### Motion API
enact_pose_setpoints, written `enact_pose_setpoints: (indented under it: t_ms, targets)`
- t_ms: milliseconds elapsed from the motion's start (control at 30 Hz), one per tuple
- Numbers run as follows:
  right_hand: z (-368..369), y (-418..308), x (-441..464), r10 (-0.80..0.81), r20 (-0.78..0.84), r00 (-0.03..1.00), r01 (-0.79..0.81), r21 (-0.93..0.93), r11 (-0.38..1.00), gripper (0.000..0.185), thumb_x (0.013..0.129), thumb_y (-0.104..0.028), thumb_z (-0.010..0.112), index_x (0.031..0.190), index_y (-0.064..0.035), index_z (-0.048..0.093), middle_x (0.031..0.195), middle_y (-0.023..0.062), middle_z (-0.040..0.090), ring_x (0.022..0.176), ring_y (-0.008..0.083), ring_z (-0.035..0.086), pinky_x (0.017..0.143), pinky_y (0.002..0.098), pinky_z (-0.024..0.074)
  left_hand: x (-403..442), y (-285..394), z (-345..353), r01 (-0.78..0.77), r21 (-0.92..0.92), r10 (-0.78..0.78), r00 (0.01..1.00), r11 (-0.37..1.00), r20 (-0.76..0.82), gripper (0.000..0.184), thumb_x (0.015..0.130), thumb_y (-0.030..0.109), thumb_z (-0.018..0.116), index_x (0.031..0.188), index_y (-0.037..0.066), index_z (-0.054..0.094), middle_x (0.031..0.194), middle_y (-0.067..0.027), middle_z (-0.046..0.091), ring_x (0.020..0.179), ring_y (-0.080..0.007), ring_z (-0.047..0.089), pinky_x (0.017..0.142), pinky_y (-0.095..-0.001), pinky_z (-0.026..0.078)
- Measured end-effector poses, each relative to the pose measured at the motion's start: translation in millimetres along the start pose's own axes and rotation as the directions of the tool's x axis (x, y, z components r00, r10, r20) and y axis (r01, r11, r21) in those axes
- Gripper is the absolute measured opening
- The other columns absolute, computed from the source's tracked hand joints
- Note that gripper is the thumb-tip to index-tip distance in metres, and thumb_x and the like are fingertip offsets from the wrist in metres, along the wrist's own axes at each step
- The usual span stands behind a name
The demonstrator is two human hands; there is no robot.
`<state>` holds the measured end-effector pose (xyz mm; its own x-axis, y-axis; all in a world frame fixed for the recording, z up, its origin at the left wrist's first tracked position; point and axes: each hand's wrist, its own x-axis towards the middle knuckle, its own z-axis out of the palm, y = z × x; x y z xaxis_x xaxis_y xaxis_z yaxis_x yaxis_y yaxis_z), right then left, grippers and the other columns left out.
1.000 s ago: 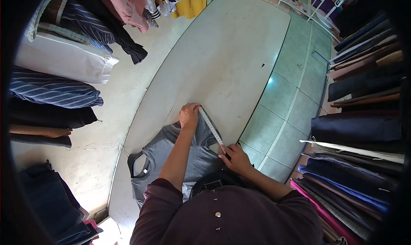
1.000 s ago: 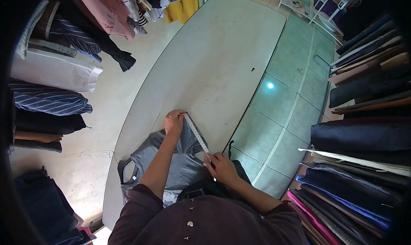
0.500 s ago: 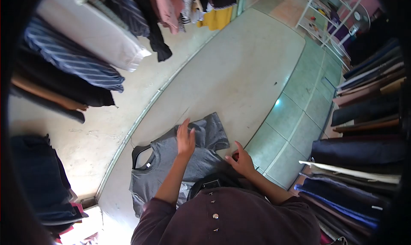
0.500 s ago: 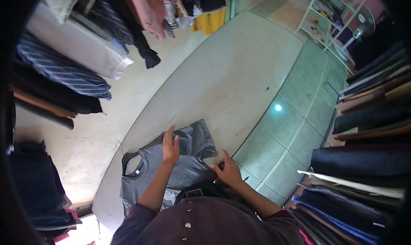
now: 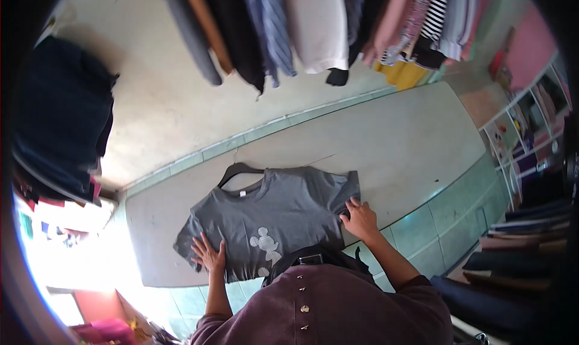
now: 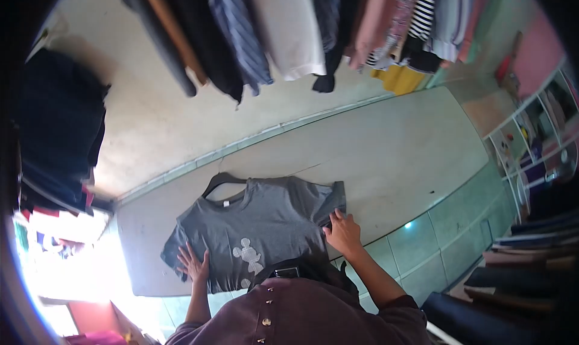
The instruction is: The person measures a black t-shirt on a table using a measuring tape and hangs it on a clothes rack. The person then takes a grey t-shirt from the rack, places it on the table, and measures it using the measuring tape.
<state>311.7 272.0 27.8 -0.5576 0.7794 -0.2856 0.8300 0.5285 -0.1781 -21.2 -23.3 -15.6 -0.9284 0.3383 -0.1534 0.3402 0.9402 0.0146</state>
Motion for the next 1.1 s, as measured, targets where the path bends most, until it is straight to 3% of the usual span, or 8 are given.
enact_pose_setpoints:
  t_ms: [133,200,467,600,800,867,967,1100]
  targets:
    - [-2.7,-44.0,22.9,-0.196,-0.05,0.979,0.201,0.119,0.972,0.064,0.074,-0.038,0.059,0.13,-0.0198,0.033,0.137,0.0054,0.03,0.1,0.0338,0.051,0.074,0.0413,0.0489,0.9,17.1,-5.8,0.009,0.014,-0.009,0.999,1.0,-0.05,0.085,0.071,0.062,0.05,0.138,0.022,0.017,0.143,-0.0122,0.007,0.13,-0.0397,0.008,0.096,-0.0645,0.006]
    - [-2.2,-60.5,34.3,-0.115,0.111,0.987,0.107,0.073,0.992,0.067,0.074,-0.037,0.06,0.132,-0.0216,0.029,0.139,0.0052,0.025,0.101,0.0352,0.051,0.078,0.0422,0.0476,2.6,21.1,-12.3,0.016,-0.013,-0.017,0.998,1.0,-0.058,0.086,0.069,0.063,0.052,0.137,0.023,0.019,0.143,-0.0124,0.008,0.129,-0.0403,0.009,0.095,-0.0645,0.009]
    - [-24.5,-54.7,136.4,0.003,0.141,0.99,0.0,-0.022,1.0,0.071,0.073,-0.038,0.06,0.134,-0.0265,0.025,0.142,-0.0023,0.018,0.105,0.0295,0.052,0.084,0.0392,0.0452,52.5,36.2,-16.1,0.132,-0.039,-0.133,0.991,0.991,-0.022,0.09,0.065,0.068,0.053,0.137,0.029,0.016,0.144,-0.0124,0.008,0.13,-0.0387,0.006,0.094,-0.0655,0.011]
    - [-38.5,-64.7,169.6,0.009,0.136,0.991,0.002,-0.081,0.997,0.072,0.073,-0.039,0.061,0.134,-0.0288,0.025,0.142,-0.0035,0.018,0.109,0.0266,0.049,0.084,0.0383,0.0451,77.3,47.7,-23.1,0.096,-0.061,-0.097,0.995,0.993,-0.002,0.09,0.065,0.069,0.051,0.137,0.028,0.016,0.143,-0.0126,0.009,0.13,-0.0387,0.006,0.095,-0.0647,0.011]
    - [-35.6,-54.5,142.0,-0.052,0.046,0.998,0.056,-0.078,0.995,0.067,0.075,-0.035,0.061,0.133,-0.0288,0.027,0.141,-0.002,0.022,0.109,0.0256,0.049,0.085,0.0344,0.0453,96.1,32.3,-7.1,-0.195,-0.237,0.163,0.975,0.952,-0.148,0.089,0.068,0.062,0.054,0.138,0.022,0.017,0.143,-0.0111,0.011,0.131,-0.035,0.007,0.098,-0.061,0.002]
    - [-28.9,-31.3,107.7,-0.236,-0.408,0.882,0.303,0.106,0.947,0.058,0.075,-0.027,0.063,0.128,-0.0238,0.039,0.125,0.0033,0.046,0.091,0.0246,0.055,0.077,0.0336,0.0457,81.7,22.8,-8.2,-0.271,-0.321,0.198,0.95,0.908,-0.242,0.082,0.073,0.052,0.057,0.137,0.016,0.02,0.143,-0.0105,0.013,0.132,-0.0319,0.008,0.099,-0.0594,-0.001]
    - [-28.2,20.1,28.9,-0.126,-0.532,0.838,0.248,0.163,0.955,0.036,0.074,-0.018,0.063,0.109,-0.0147,0.058,0.074,0.0039,0.057,0.064,0.0214,0.045,0.064,0.0332,0.0389,34.4,-5.3,-19.6,-0.388,-0.282,0.219,0.847,0.877,-0.485,0.064,0.078,0.037,0.057,0.13,0.009,0.032,0.135,-0.0131,0.03,0.126,-0.0324,0.023,0.1,-0.0521,0.011]
    - [8.3,85.5,-92.6,0.159,-0.499,0.852,-0.015,0.28,0.96,0.012,0.071,-0.012,0.066,0.082,-0.0061,0.065,0.069,0.0084,0.059,0.061,0.0213,0.055,0.057,0.031,0.0419,-59.7,-55.3,-4.0,-0.224,-0.364,0.061,0.91,0.904,-0.41,0.047,0.076,0.028,0.061,0.115,0.007,0.046,0.111,-0.0125,0.05,0.106,-0.0303,0.044,0.091,-0.042,0.029]
